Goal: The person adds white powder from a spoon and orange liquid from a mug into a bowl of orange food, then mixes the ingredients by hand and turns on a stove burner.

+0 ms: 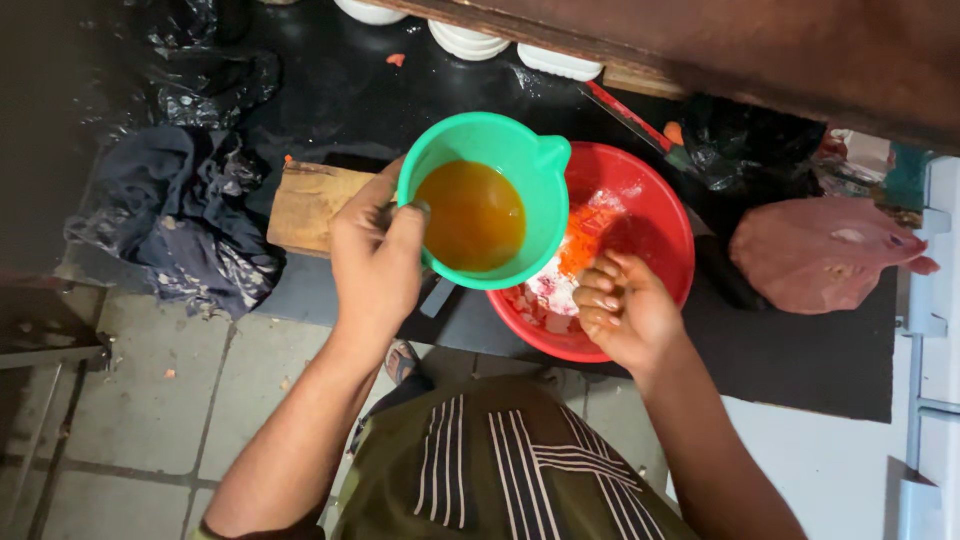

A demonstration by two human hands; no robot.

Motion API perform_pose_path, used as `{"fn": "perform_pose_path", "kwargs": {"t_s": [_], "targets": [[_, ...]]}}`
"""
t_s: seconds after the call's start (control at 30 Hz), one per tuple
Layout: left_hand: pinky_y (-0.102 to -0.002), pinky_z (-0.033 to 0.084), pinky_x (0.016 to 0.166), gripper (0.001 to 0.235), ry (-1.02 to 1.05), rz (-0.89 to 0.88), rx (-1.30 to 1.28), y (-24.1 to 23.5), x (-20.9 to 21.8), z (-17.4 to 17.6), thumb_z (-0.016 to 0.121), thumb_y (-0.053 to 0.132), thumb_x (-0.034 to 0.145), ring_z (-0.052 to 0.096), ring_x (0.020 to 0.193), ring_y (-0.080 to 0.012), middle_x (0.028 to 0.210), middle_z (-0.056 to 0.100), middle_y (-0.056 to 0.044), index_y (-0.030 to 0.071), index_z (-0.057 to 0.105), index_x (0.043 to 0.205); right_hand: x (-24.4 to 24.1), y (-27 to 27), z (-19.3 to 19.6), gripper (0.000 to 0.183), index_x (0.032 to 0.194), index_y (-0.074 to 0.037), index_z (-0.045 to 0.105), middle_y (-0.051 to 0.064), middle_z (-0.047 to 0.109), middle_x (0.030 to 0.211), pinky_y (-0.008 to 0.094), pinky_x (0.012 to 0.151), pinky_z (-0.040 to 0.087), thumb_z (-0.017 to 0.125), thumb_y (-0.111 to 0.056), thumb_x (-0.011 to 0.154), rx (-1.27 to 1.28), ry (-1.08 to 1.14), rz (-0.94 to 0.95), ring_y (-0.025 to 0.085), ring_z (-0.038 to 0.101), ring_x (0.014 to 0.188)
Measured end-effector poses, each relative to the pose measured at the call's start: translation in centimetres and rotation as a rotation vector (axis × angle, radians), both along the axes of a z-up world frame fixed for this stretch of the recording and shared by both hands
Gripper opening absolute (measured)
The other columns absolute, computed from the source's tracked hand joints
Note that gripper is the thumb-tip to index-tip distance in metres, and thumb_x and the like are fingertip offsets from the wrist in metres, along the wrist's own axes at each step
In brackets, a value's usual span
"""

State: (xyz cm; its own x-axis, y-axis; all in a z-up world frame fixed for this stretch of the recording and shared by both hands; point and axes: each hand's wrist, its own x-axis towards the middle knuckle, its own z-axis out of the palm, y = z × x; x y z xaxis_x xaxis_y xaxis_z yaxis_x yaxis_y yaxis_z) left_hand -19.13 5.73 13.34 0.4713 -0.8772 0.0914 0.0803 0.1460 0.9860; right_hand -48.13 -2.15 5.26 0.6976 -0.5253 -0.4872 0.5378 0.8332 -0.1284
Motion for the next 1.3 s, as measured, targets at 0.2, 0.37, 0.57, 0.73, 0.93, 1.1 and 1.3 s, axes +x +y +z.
{"fn": "perform_pose_path", "kwargs": {"t_s": [0.2,0.37,0.57,0.73,0.93,1.1,1.3], "targets": [[-0.024,0.043,0.054,0.045,0.047,0.025,0.056,0.5,0.6,0.4,0.05,0.0,0.094,0.052,0.061,-0.0072,0.085,0.067,-0.005,-0.005,0.067,0.136,3.4,-2.3,-0.2,0.025,0.08,-0.013,0.048,-0.003,0.042,0.073,0.021,0.048,0.033,0.054,-0.025,0.102,-0.056,0.265,0.069,0.008,0.039,0.059],[-0.021,0.039,0.046,0.044,0.059,0.048,0.033,1.2,1.3,0.8,0.051,0.001,0.093,0.05,0.051,-0.0024,0.075,0.064,-0.001,-0.004,0.065,0.135,3.9,-2.7,1.5,0.023,0.084,-0.012,0.051,-0.001,0.05,0.077,0.022,0.05,0.034,0.053,-0.026,0.102,-0.263,0.443,0.156,0.009,0.042,0.061],[-0.021,0.045,0.056,0.045,0.004,0.05,-0.069,1.6,2.3,0.4,0.049,-0.001,0.095,0.055,0.063,-0.0031,0.089,0.069,-0.002,-0.005,0.065,0.137,5.3,-2.5,4.6,0.017,0.093,-0.011,0.058,0.002,0.058,0.079,0.026,0.048,0.037,0.052,-0.025,0.1,-0.592,0.815,0.386,0.011,0.05,0.059],[-0.021,0.045,0.055,0.047,0.041,0.061,-0.026,2.3,2.7,0.1,0.049,-0.001,0.093,0.055,0.063,-0.0029,0.091,0.069,-0.001,-0.005,0.064,0.137,4.0,-2.3,4.5,0.026,0.087,-0.005,0.059,0.005,0.057,0.069,0.028,0.043,0.039,0.053,-0.025,0.101,-0.768,0.877,0.426,0.012,0.048,0.051],[-0.019,0.05,0.073,0.044,-0.005,0.075,-0.06,2.3,2.8,-0.2,0.05,-0.002,0.093,0.06,0.081,-0.0017,0.103,0.07,-0.001,-0.005,0.064,0.134,2.7,-1.4,4.7,0.029,0.092,0.001,0.066,0.006,0.068,0.075,0.028,0.057,0.054,0.051,-0.021,0.104,-1.039,0.992,0.491,0.012,0.065,0.062],[-0.02,0.047,0.057,0.045,0.02,0.073,-0.007,2.0,2.6,-0.2,0.05,0.0,0.092,0.056,0.065,-0.0023,0.092,0.07,-0.001,-0.004,0.066,0.134,3.5,-0.4,6.7,0.025,0.103,0.003,0.07,0.006,0.075,0.084,0.027,0.072,0.055,0.055,-0.016,0.104,-1.451,1.192,0.416,0.012,0.069,0.076],[-0.021,0.051,0.078,0.044,-0.084,0.088,-0.087,0.9,3.6,-0.9,0.05,-0.001,0.094,0.061,0.086,-0.0054,0.106,0.072,-0.005,-0.006,0.066,0.135,2.7,-0.4,6.1,0.022,0.112,-0.003,0.073,0.009,0.075,0.083,0.03,0.069,0.054,0.064,-0.016,0.097,-1.432,1.465,0.636,0.014,0.068,0.07]]}}
